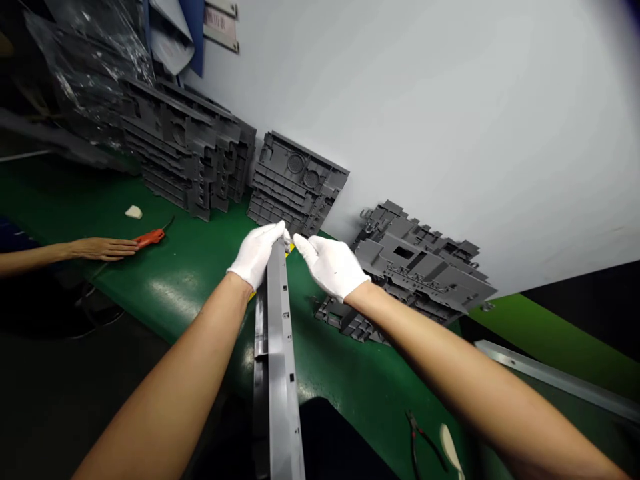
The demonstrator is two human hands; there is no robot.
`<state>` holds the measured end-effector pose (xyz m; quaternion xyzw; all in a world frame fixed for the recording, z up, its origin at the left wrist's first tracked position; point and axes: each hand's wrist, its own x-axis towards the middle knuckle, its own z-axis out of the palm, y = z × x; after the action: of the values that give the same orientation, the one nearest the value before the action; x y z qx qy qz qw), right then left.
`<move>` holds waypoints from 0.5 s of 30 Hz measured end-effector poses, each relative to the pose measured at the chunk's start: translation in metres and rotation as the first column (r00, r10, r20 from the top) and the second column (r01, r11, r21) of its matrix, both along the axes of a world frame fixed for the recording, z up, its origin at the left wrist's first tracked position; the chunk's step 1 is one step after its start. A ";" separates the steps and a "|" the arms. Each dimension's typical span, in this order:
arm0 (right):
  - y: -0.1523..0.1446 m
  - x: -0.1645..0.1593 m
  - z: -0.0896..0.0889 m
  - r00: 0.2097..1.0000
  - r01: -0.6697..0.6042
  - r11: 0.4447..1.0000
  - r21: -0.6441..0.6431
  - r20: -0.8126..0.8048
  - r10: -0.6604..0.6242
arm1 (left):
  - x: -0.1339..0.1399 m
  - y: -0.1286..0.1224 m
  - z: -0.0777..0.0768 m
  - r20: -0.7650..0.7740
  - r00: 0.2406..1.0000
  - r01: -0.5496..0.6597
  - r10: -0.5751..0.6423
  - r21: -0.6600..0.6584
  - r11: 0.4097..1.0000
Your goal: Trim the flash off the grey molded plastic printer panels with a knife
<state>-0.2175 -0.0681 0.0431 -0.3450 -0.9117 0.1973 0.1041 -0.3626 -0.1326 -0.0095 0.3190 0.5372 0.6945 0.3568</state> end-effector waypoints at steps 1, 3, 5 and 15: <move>0.002 -0.005 -0.005 0.992 0.038 0.988 -0.151 -0.112 -0.055 | 0.000 0.000 0.000 -0.002 1.000 -0.003 0.003 0.007 1.000; 0.003 -0.018 -0.016 0.946 0.071 0.882 -0.465 -0.251 -0.208 | 0.000 0.000 0.000 0.014 0.999 -0.032 0.032 0.000 0.999; -0.002 -0.031 -0.026 0.904 0.071 0.693 -0.717 -0.247 -0.348 | 0.000 -0.001 0.000 0.054 0.997 -0.062 0.063 -0.011 0.998; -0.098 0.040 -0.049 0.906 -0.057 0.287 -0.956 -0.170 -0.388 | 0.007 -0.020 0.020 -0.222 0.971 -0.143 0.091 -0.230 0.963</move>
<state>-0.1772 -0.1660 -0.0055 -0.3895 -0.5384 0.7438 0.0717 -0.3560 -0.1522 0.0105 0.3114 0.6712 0.6055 0.2931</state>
